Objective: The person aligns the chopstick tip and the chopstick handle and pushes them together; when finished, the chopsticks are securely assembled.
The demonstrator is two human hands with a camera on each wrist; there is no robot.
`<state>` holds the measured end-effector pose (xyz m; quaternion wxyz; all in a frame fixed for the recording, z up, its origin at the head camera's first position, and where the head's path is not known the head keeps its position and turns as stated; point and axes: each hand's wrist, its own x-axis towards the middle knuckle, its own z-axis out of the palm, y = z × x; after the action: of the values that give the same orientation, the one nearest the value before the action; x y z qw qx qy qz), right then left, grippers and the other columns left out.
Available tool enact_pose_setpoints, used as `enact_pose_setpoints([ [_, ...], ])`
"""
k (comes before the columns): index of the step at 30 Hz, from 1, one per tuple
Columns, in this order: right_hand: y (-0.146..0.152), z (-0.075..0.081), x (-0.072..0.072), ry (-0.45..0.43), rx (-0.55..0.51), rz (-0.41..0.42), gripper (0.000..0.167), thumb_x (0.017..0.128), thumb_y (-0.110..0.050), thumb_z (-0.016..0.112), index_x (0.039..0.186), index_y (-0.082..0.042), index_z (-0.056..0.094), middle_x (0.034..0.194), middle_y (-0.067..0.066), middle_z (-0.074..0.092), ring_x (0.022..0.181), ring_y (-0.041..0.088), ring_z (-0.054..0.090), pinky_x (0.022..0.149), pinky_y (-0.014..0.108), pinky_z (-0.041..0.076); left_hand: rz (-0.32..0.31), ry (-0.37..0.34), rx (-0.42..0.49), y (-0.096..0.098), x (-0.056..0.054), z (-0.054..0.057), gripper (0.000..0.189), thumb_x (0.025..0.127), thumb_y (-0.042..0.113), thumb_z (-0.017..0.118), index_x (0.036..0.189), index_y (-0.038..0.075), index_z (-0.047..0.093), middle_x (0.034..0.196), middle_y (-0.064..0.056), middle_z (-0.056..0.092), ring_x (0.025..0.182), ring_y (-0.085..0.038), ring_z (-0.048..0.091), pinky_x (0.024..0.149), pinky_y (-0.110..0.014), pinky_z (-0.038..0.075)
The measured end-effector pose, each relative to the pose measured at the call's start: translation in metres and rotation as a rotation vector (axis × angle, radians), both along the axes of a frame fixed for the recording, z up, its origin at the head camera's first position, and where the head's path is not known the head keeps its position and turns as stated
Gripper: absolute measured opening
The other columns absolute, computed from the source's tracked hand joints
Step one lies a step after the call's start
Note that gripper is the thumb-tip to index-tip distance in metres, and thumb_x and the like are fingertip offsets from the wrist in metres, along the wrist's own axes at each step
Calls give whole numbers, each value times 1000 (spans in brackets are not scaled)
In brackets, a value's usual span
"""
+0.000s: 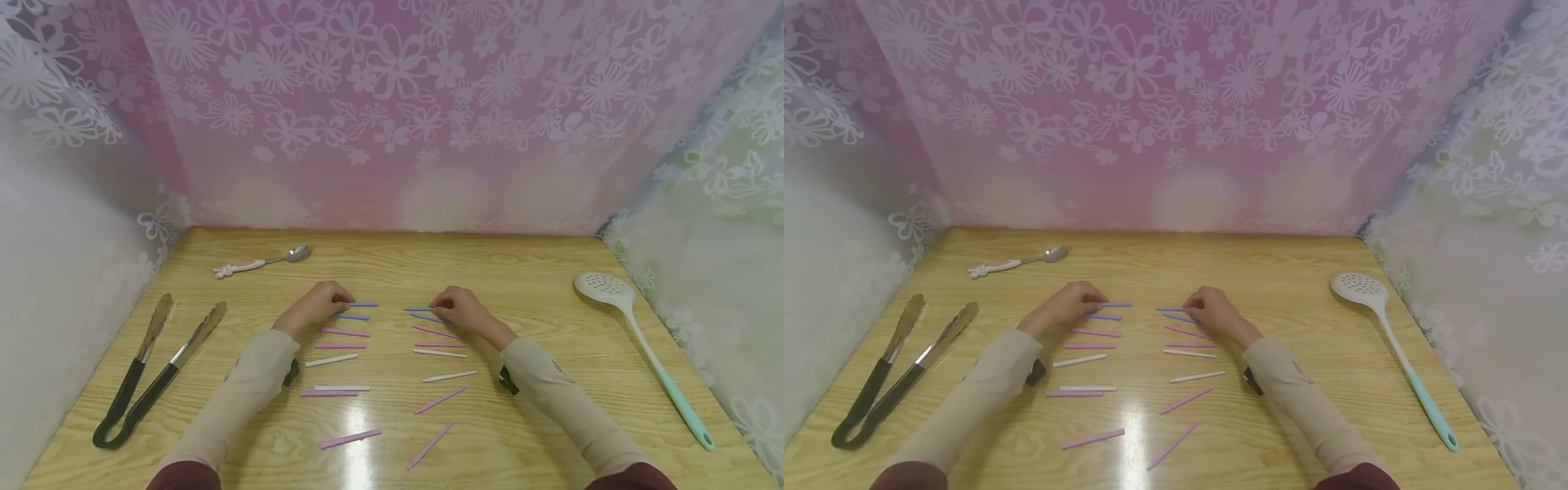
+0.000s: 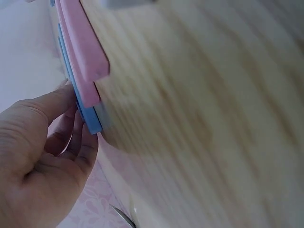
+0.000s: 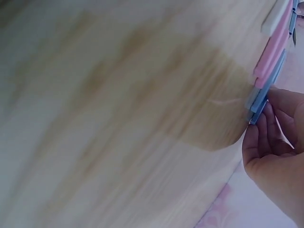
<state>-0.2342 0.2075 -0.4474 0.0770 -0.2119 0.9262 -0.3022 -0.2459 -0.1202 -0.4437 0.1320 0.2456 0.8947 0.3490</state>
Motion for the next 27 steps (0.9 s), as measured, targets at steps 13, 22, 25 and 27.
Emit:
enact_pose_setpoints([
  [13,-11,14,5,40,-123,-58,14,92,-13,64,100,-4,71,96,9,69,85,20,62,77,35,53,47,20,107,6,10,11,22,95,11,59,114,5,66,108,-7,67,96,-21,59,87,-37,50],
  [22,-22,29,16,80,-200,-53,14,91,-12,64,98,-2,71,96,10,70,83,19,63,76,32,52,69,12,165,13,20,21,21,95,13,58,114,6,67,111,-7,67,100,-21,58,90,-36,49],
  [25,-24,29,18,82,-206,-45,14,91,-11,64,98,-1,71,96,10,71,83,20,63,76,32,52,57,24,174,13,23,22,21,95,12,58,113,5,67,109,-7,67,99,-21,59,89,-36,50],
  [27,-24,30,18,79,-202,-34,14,91,-11,64,99,-1,71,96,10,70,84,20,64,76,33,53,47,35,175,13,24,23,21,95,11,58,113,4,67,109,-8,67,98,-21,59,89,-36,50],
])
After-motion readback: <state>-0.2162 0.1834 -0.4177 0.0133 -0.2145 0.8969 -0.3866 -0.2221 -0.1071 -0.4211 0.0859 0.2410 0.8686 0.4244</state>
